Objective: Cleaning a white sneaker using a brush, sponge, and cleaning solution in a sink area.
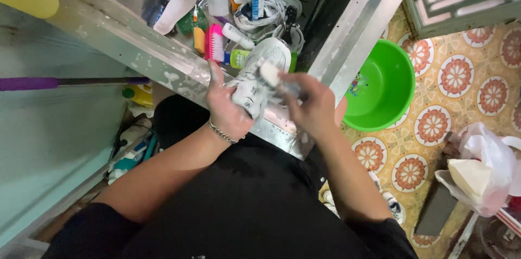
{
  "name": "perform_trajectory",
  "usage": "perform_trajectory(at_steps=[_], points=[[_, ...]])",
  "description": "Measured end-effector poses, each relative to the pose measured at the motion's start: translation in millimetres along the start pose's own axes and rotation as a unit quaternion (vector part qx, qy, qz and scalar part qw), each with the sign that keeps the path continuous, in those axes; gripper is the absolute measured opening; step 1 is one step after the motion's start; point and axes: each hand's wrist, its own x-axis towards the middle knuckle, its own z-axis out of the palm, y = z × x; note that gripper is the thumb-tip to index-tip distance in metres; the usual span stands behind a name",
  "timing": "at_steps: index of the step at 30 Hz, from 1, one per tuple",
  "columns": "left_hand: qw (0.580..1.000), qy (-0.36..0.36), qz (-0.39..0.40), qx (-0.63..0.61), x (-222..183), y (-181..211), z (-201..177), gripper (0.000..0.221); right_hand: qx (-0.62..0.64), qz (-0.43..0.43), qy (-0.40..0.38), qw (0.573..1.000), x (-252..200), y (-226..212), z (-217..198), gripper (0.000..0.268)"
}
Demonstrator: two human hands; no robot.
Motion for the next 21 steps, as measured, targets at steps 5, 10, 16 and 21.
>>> perform_trajectory(at_steps=[5, 10, 16, 21], points=[[1.000, 0.007, 0.015, -0.010, -6, 0, 15, 0.126, 0.131, -0.025, -0.008, 0.991, -11, -56, 12, 0.027], [1.000, 0.028, 0.007, -0.013, -8, 1, 27, 0.124, 0.108, 0.014, 0.022, 0.994, 1, -10, 8, 0.033], [0.998, 0.061, -0.004, -0.018, -10, 2, 41, 0.121, 0.189, 0.002, 0.009, 0.982, 2, -12, 18, 0.029], [0.995, 0.091, -0.018, -0.030, -8, -4, 47, 0.118, 0.148, 0.040, -0.006, 0.988, -13, -72, 15, 0.042]])
